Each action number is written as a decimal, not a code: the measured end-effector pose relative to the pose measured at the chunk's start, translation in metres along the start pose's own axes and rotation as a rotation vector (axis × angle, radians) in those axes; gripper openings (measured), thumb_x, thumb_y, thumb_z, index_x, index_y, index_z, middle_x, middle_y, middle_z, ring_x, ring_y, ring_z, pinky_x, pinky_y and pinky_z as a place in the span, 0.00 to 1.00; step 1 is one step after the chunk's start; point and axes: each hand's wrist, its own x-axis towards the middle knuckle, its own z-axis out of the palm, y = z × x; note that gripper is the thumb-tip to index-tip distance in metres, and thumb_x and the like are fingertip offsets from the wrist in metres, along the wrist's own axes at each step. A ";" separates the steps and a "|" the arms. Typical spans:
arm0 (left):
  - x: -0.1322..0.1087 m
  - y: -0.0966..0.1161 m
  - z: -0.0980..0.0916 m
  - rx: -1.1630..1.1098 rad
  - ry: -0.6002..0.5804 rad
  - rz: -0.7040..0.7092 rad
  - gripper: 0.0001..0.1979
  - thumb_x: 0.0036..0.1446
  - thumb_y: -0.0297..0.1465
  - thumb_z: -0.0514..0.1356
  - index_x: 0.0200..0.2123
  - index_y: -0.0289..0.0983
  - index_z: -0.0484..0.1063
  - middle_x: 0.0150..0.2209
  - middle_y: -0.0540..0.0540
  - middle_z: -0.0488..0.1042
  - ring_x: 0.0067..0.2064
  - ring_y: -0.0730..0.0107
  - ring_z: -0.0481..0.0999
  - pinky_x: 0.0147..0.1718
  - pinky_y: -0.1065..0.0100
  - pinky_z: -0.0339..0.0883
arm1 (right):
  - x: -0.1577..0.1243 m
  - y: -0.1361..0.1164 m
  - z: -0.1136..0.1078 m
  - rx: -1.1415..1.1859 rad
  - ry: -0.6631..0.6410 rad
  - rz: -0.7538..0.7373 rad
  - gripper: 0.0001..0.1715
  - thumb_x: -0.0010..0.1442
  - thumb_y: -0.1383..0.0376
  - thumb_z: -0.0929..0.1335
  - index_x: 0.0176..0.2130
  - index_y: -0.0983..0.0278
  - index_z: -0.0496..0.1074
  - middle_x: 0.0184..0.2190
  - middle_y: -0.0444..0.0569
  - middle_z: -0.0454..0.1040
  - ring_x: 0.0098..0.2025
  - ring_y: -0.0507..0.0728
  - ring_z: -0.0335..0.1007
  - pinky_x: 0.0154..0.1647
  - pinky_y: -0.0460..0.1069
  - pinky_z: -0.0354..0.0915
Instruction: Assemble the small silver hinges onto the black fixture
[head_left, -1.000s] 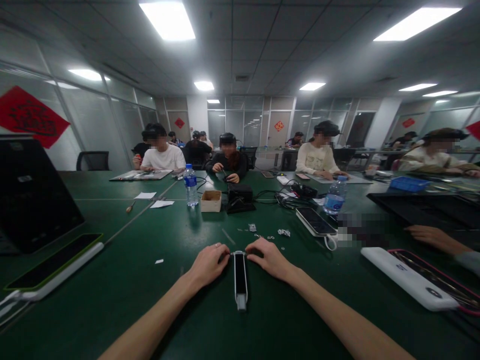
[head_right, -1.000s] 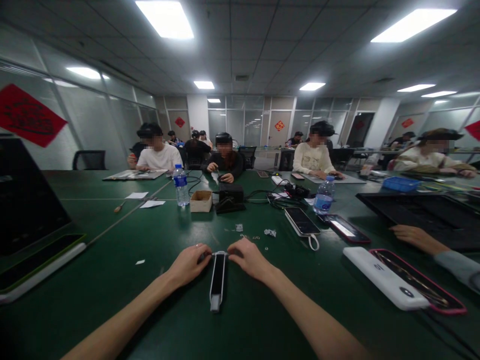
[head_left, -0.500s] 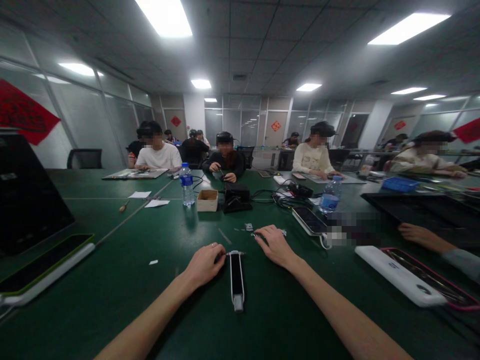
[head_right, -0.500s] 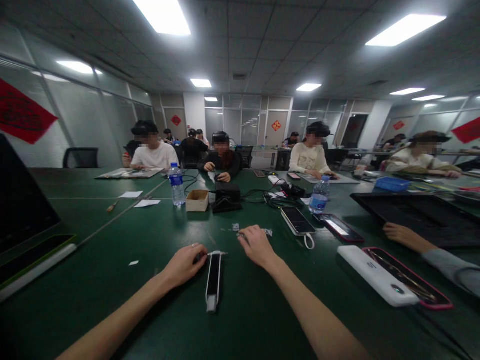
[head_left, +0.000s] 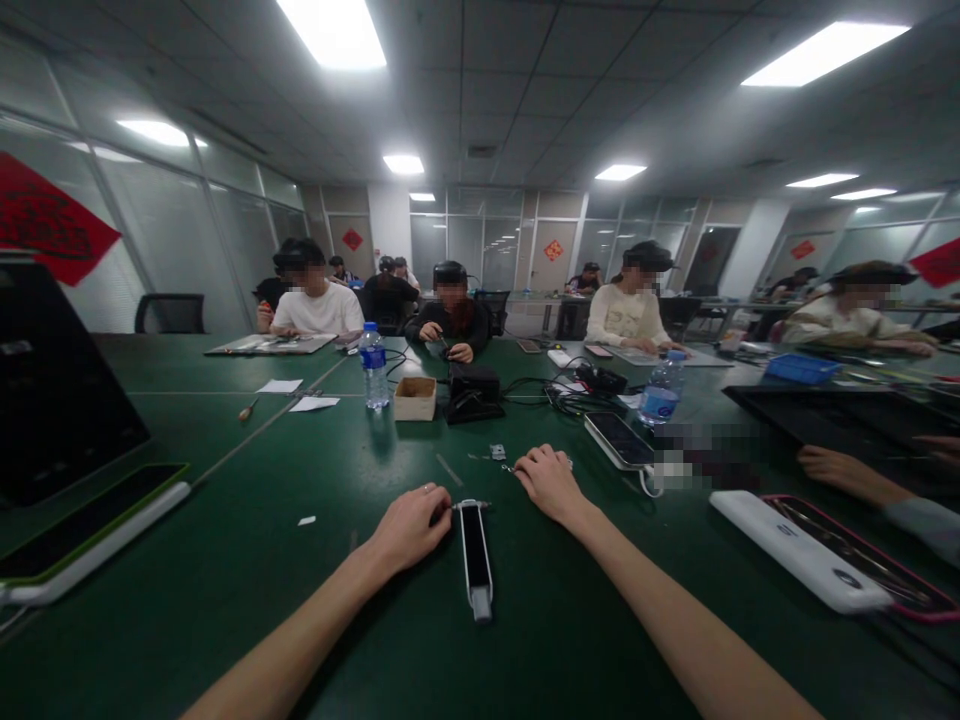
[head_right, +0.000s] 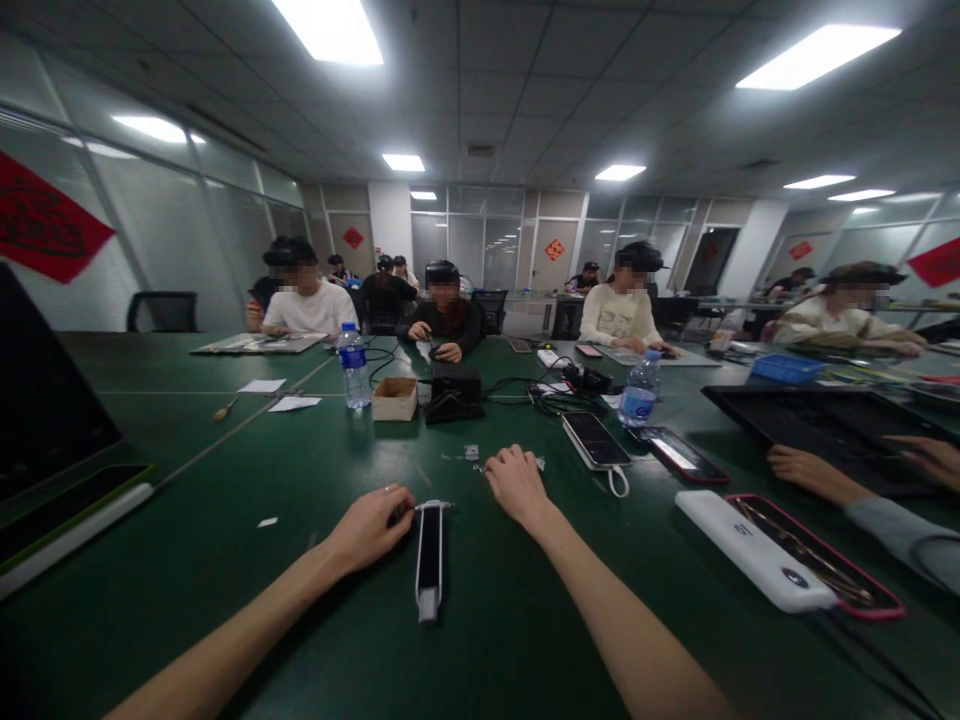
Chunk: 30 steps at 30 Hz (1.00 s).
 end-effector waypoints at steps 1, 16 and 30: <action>0.000 0.000 0.000 0.004 0.002 0.000 0.08 0.59 0.31 0.51 0.35 0.37 0.69 0.34 0.47 0.71 0.34 0.68 0.71 0.34 0.68 0.63 | 0.000 -0.001 -0.002 -0.012 -0.010 -0.001 0.14 0.65 0.64 0.60 0.42 0.63 0.74 0.41 0.54 0.71 0.45 0.60 0.61 0.45 0.54 0.56; 0.001 0.001 -0.001 -0.005 0.030 0.010 0.08 0.59 0.32 0.52 0.35 0.37 0.70 0.33 0.47 0.72 0.34 0.67 0.72 0.34 0.68 0.63 | -0.009 -0.020 -0.019 -0.146 -0.064 -0.006 0.14 0.61 0.67 0.61 0.35 0.69 0.74 0.38 0.59 0.74 0.42 0.61 0.64 0.43 0.54 0.57; -0.005 0.016 0.000 0.009 0.254 0.177 0.07 0.59 0.33 0.56 0.40 0.38 0.69 0.36 0.47 0.73 0.36 0.67 0.72 0.35 0.67 0.64 | -0.029 -0.071 -0.018 0.393 0.245 -0.278 0.07 0.63 0.69 0.61 0.35 0.65 0.67 0.35 0.50 0.69 0.39 0.56 0.61 0.41 0.51 0.57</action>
